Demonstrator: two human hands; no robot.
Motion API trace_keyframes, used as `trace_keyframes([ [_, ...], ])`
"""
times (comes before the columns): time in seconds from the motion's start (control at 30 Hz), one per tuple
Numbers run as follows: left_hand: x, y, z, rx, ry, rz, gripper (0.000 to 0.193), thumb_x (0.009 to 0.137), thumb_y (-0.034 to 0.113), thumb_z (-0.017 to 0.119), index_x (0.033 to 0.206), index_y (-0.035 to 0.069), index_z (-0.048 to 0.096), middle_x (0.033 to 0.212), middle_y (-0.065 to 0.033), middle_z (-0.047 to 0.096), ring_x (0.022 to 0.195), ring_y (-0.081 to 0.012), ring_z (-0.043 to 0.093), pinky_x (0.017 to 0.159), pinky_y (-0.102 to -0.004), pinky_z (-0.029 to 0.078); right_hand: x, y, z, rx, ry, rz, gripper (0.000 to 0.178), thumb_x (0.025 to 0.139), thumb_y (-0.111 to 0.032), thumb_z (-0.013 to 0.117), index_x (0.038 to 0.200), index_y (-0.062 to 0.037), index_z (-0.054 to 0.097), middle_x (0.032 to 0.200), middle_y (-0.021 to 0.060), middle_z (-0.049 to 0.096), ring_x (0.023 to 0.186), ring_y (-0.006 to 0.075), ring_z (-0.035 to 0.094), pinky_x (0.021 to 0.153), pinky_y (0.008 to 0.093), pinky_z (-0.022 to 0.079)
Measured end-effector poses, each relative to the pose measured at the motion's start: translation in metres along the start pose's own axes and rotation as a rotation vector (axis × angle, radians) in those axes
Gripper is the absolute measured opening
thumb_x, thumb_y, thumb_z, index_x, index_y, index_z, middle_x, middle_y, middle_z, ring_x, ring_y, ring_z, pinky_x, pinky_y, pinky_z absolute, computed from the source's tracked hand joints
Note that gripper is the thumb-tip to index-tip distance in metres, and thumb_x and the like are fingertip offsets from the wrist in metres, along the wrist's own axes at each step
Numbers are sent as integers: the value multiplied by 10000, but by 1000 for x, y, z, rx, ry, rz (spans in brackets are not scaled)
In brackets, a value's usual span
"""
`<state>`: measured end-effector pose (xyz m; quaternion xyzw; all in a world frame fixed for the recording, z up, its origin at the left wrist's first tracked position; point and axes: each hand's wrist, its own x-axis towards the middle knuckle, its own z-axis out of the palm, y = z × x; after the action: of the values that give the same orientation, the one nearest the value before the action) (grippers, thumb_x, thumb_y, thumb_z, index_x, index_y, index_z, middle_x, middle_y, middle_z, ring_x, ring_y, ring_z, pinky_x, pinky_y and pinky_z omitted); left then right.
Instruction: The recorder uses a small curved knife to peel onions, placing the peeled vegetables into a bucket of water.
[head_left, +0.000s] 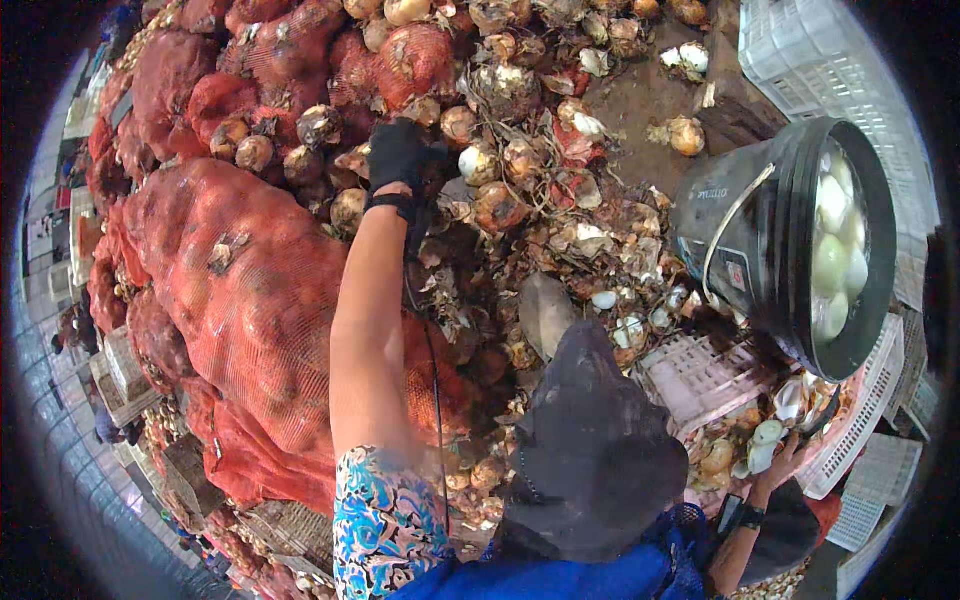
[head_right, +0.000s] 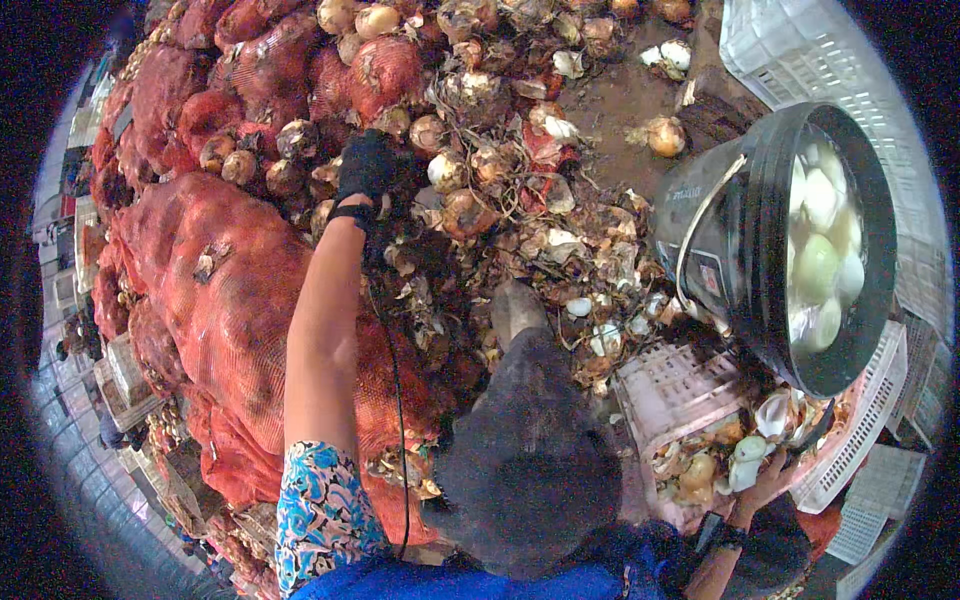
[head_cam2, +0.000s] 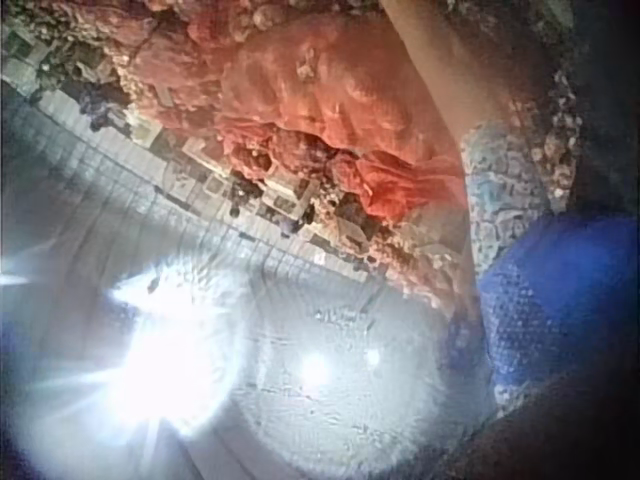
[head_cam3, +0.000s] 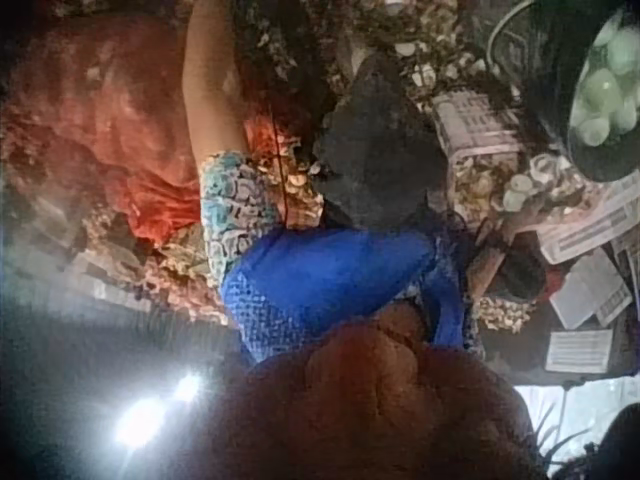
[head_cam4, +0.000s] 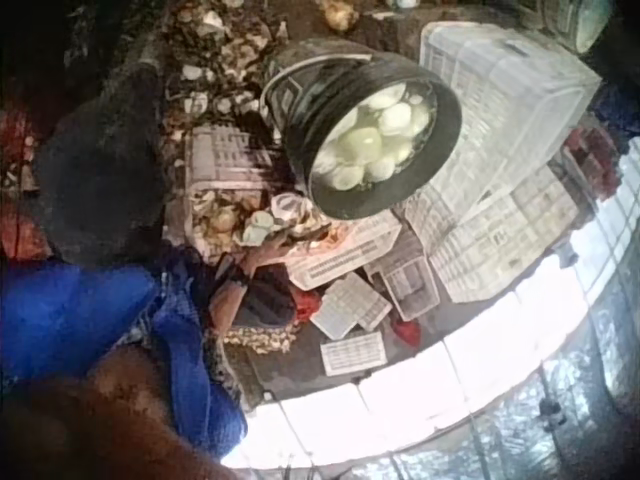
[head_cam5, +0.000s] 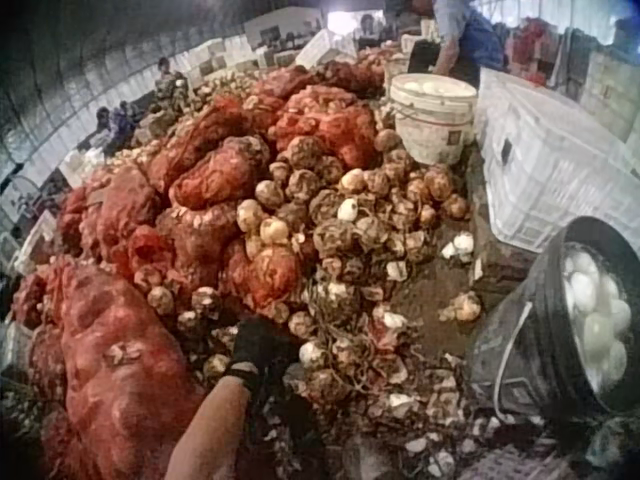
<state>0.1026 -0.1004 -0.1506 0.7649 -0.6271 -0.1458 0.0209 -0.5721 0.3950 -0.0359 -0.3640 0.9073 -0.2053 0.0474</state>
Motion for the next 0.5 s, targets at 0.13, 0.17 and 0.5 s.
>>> trace_keyframes([
  [0.13, -23, 36, -8, 74, 56, 71, 510, 586, 373, 819, 902, -5, 690, 952, -233, 682, 966, -383, 657, 866, -459, 528, -5, -20, -2, 60, 21, 74, 458, 871, -214, 611, 1269, 5, 549, 1263, 207, 530, 1051, 360, 570, 838, 426, 483],
  [0.17, -27, 43, -19, 80, -10, 49, 508, 587, 358, 813, 923, -3, 690, 949, -227, 684, 969, -377, 660, 875, -459, 526, -8, -34, -1, 0, 17, 16, 446, 879, -201, 602, 1270, 5, 548, 1262, 208, 530, 1071, 355, 563, 846, 423, 486],
  [0.5, -52, 34, 6, -155, 31, 23, 631, 578, 284, 829, 1115, 35, 611, 963, -230, 675, 924, -387, 657, 794, -463, 526, -13, -17, 1, 345, -46, 248, 407, 938, -215, 552, 1303, -34, 526, 1383, 209, 446, 1165, 316, 527, 869, 345, 504],
])
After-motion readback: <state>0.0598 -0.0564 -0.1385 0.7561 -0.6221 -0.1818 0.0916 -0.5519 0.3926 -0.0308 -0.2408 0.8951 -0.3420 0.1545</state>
